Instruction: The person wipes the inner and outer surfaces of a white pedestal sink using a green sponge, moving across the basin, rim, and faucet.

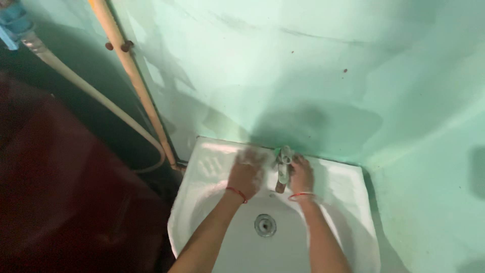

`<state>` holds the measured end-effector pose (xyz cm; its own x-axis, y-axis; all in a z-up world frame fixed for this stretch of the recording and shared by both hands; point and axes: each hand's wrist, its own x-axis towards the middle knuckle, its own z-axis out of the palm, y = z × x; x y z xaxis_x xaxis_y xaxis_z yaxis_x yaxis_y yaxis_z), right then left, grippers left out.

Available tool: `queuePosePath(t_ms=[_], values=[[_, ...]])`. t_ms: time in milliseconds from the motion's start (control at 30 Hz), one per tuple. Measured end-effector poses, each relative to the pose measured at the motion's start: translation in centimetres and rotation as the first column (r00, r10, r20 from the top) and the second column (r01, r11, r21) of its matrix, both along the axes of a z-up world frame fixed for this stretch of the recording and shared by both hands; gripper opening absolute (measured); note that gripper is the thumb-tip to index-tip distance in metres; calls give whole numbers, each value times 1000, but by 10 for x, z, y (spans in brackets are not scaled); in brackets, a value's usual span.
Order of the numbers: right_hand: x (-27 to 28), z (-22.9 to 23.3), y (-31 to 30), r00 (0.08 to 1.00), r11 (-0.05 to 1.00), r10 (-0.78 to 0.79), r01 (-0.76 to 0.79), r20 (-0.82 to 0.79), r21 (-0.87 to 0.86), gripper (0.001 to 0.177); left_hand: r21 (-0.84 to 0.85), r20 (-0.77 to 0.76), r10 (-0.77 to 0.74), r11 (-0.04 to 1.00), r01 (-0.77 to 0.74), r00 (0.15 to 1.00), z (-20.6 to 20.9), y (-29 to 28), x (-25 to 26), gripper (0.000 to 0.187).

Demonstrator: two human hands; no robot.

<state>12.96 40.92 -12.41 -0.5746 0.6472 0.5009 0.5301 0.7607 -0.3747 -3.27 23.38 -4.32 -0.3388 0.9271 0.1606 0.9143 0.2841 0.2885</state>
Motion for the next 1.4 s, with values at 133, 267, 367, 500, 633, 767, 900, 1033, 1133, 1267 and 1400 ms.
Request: queuePosePath(t_ms=[133, 267, 367, 500, 633, 767, 900, 1033, 1133, 1267, 1400], values=[[26, 48, 6, 979, 953, -122, 70, -162, -293, 37, 50, 32, -221, 974, 219, 975, 13, -4, -3, 53], [32, 60, -7, 912, 889, -344, 239, -224, -391, 46, 137, -25, 17, 990, -13, 1000, 17, -6, 4, 59], [10, 47, -17, 935, 936, -281, 216, -218, -279, 44, 83, -5, 50, 995, -49, 999, 9, 4, 20, 59], [0, 48, -20, 941, 949, -237, 171, -242, -265, 44, 79, -46, -51, 995, 55, 998, 8, 1, 19, 59], [52, 49, -1, 964, 980, -150, 116, -220, -160, 37, 70, -87, -32, 997, 38, 996, 2, -11, 4, 56], [121, 54, -7, 864, 860, -503, 501, 13, -101, 36, 166, -81, 176, 973, -161, 981, -15, -30, -13, 59], [84, 39, -41, 825, 782, -526, 564, 205, -264, 49, 238, -12, 246, 942, -236, 969, -31, -21, 7, 61], [19, 22, -82, 920, 805, -368, 389, 137, -447, 35, 246, 222, -69, 969, 13, 973, -33, -21, 40, 57], [19, 20, -85, 949, 660, -310, 258, 57, -705, 39, 435, 386, -186, 901, 0, 904, -18, -30, 55, 56], [35, 41, -81, 931, 106, -241, -256, -275, -961, 50, 295, 457, -146, 956, 6, 878, 19, -41, 67, 58], [50, 87, -86, 974, 1, -176, -147, -144, -989, 57, 223, 224, -90, 974, 39, 970, 19, -43, 51, 75]])
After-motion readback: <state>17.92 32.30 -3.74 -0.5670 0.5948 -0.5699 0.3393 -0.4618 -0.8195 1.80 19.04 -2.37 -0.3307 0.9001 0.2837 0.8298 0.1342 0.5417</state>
